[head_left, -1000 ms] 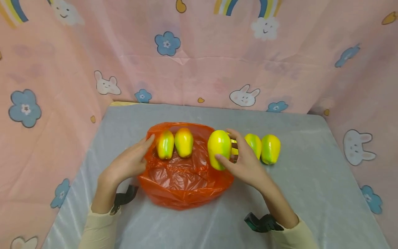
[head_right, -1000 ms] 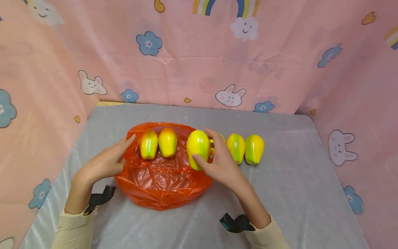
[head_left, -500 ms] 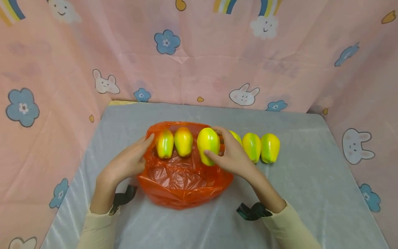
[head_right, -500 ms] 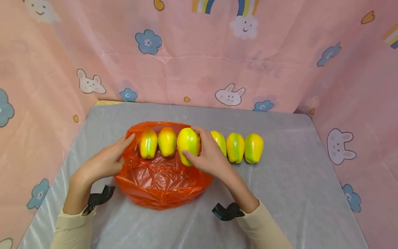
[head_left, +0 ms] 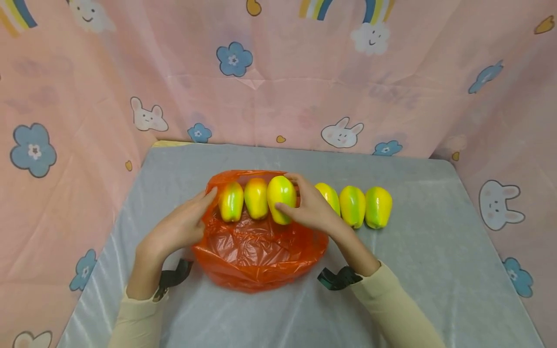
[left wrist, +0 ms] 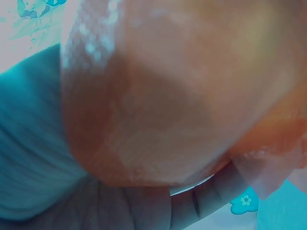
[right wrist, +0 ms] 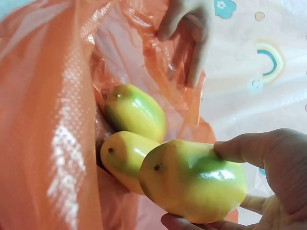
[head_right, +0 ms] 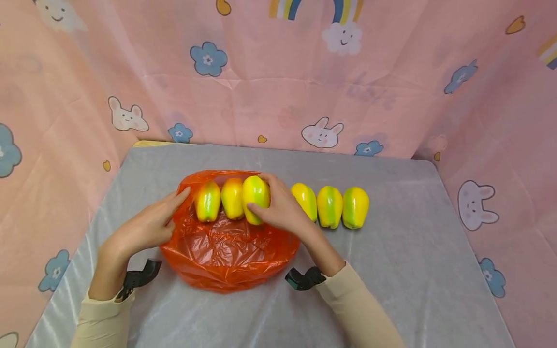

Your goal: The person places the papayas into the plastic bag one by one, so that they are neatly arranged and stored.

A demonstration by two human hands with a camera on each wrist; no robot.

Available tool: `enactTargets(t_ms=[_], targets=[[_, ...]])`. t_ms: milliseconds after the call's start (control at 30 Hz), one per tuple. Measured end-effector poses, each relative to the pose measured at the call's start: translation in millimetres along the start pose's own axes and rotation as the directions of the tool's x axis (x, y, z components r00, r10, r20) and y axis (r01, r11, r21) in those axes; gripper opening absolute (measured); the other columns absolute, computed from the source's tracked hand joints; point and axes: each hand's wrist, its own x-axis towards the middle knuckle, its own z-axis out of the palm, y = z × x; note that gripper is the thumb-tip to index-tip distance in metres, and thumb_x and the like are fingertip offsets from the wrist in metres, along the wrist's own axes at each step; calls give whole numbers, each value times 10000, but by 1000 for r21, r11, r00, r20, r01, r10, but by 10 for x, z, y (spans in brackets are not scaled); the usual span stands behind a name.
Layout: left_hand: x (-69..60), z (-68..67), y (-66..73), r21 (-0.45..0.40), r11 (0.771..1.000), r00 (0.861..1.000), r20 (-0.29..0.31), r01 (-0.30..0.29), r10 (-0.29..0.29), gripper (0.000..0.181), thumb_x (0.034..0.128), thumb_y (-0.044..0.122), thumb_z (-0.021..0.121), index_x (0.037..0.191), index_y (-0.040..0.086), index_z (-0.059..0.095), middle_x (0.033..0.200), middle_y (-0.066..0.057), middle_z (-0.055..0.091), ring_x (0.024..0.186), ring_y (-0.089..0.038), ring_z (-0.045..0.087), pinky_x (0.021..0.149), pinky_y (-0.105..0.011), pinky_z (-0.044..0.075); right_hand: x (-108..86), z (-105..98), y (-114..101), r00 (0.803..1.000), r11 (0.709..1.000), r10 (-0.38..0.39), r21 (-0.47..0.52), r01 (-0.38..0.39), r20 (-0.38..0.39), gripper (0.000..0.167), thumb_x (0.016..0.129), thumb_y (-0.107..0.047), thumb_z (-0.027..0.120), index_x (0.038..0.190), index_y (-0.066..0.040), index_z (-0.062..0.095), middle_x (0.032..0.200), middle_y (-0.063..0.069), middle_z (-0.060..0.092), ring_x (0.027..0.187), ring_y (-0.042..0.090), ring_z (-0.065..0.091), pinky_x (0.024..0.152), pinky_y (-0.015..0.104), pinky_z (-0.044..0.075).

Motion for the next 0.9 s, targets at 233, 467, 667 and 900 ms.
enactTargets(t_ms=[233,467,667,900], targets=[[2,-5,13,-2,1000,1000,5,3,-3,882,835,-146,551,1658,-20,260,1727,-269,269,1418,-411,508,1148,-597,489,117,55,-11,1000,1000,15,-10,-15,6,784,993,-277,711,1611,-3,314,1578,237,473,1387,391,545,1128,564,526],[-4,-5,19,-11,1000,1000,12,17,-17,891,838,-147,543,1665,-5,247,1732,-266,257,1398,-408,515,1128,-584,507,198,78,2,995,996,87,-34,-86,45,760,1003,-311,699,1590,-16,316,1489,217,541,1267,354,613,1069,530,565],[-4,-5,17,-4,1000,1000,12,17,-17,890,834,-149,543,1663,-8,252,1732,-271,252,1378,-404,526,1091,-559,529,244,76,50,992,991,111,-78,-106,65,763,1011,-302,682,1584,24,298,1469,261,538,1246,375,610,1065,533,557],[-5,12,11,3,1000,1000,9,8,-8,899,822,-158,539,1662,-12,255,1725,-275,269,1353,-396,531,1074,-542,526,268,91,104,990,988,128,-90,-122,58,764,991,-291,701,1567,35,318,1427,265,564,1201,371,613,1041,523,567]])
